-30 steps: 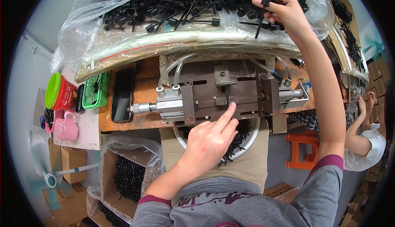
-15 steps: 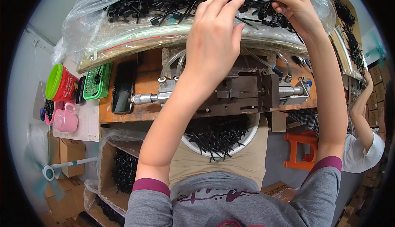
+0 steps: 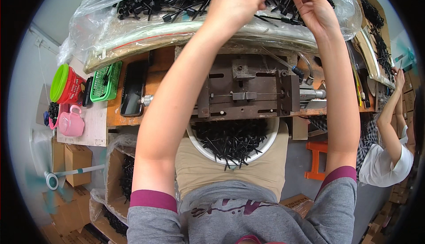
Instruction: The person is assembling black electrical wires with connectors using a pneumatic jig on a workbench.
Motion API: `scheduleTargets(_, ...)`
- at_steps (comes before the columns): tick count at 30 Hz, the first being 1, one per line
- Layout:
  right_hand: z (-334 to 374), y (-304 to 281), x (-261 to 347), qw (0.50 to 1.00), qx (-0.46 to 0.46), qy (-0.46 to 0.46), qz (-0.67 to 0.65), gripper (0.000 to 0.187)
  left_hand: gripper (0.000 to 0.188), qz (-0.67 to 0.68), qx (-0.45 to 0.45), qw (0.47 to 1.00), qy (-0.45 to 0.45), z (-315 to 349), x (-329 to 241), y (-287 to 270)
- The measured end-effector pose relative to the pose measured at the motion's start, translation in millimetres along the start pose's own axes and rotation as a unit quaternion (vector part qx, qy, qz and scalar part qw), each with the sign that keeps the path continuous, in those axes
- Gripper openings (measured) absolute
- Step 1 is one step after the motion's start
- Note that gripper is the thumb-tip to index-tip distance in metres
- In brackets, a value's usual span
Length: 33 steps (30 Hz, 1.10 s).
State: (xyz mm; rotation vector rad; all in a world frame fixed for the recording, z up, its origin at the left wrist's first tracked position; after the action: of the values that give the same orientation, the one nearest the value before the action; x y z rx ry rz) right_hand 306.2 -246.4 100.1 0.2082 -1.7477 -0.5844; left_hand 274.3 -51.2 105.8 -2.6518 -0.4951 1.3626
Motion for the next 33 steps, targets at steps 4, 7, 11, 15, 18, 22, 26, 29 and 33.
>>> scheduleTargets(4, -13.6, -23.8, 7.7, 0.990, 0.031, -0.081, 0.111, 0.023, 0.020, -0.022, -0.023, 0.999, -0.031, 4.8, -10.6, -35.5)
scheduleTargets(7, 3.4, -5.8, -3.4, 0.936, 0.116, -0.153, 0.294, 0.026, 0.021, 0.290, 0.175, 0.894, -0.293, 32.2, -8.8, -41.5)
scheduleTargets(11, 23.0, 7.7, -0.4, 0.776, 0.157, -0.299, 0.533, 0.028, 0.027, 0.228, 0.046, 0.956, -0.176, 78.7, -24.1, -48.8)
scheduleTargets(15, 79.3, 30.6, 43.6, 0.672, 0.127, -0.481, 0.549, 0.036, 0.020, 0.320, 0.009, 0.925, -0.206, 118.5, -35.7, -51.1)
scheduleTargets(18, 140.2, 42.8, 60.8, 0.685, 0.153, -0.533, 0.473, 0.039, 0.018, 0.339, -0.016, 0.921, -0.191, 138.9, -33.2, -52.0)
scheduleTargets(22, 230.9, 62.5, 18.2, 0.762, 0.314, -0.427, 0.373, 0.034, 0.014, 0.305, 0.024, 0.914, -0.268, 176.0, -23.4, -43.8)
scheduleTargets(26, 265.3, 39.5, -1.1, 0.782, 0.287, -0.413, 0.368, 0.030, 0.016, 0.359, 0.027, 0.882, -0.303, 210.6, -17.7, -25.7)
scheduleTargets(29, 275.0, 23.8, -12.7, 0.810, 0.272, -0.361, 0.375, 0.028, 0.021, 0.303, 0.070, 0.896, -0.316, 224.6, -16.4, -23.1)
scheduleTargets(33, 273.8, 6.2, -23.5, 0.796, 0.224, -0.324, 0.459, 0.032, 0.030, 0.116, 0.050, 0.957, -0.259, 223.4, -14.8, -55.8)
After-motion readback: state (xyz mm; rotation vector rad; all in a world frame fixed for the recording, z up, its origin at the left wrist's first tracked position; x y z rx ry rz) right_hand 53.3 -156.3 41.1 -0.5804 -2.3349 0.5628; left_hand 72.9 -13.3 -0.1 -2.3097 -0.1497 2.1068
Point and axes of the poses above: each hand's wrist, its own z-axis away from the middle knuckle, its own y-axis out of the palm, x = y × z, the point moved 10 cm from there along -z, towards the middle knuckle, and after that the axes turned 13 degrees about -x, right-handed, at the moved point
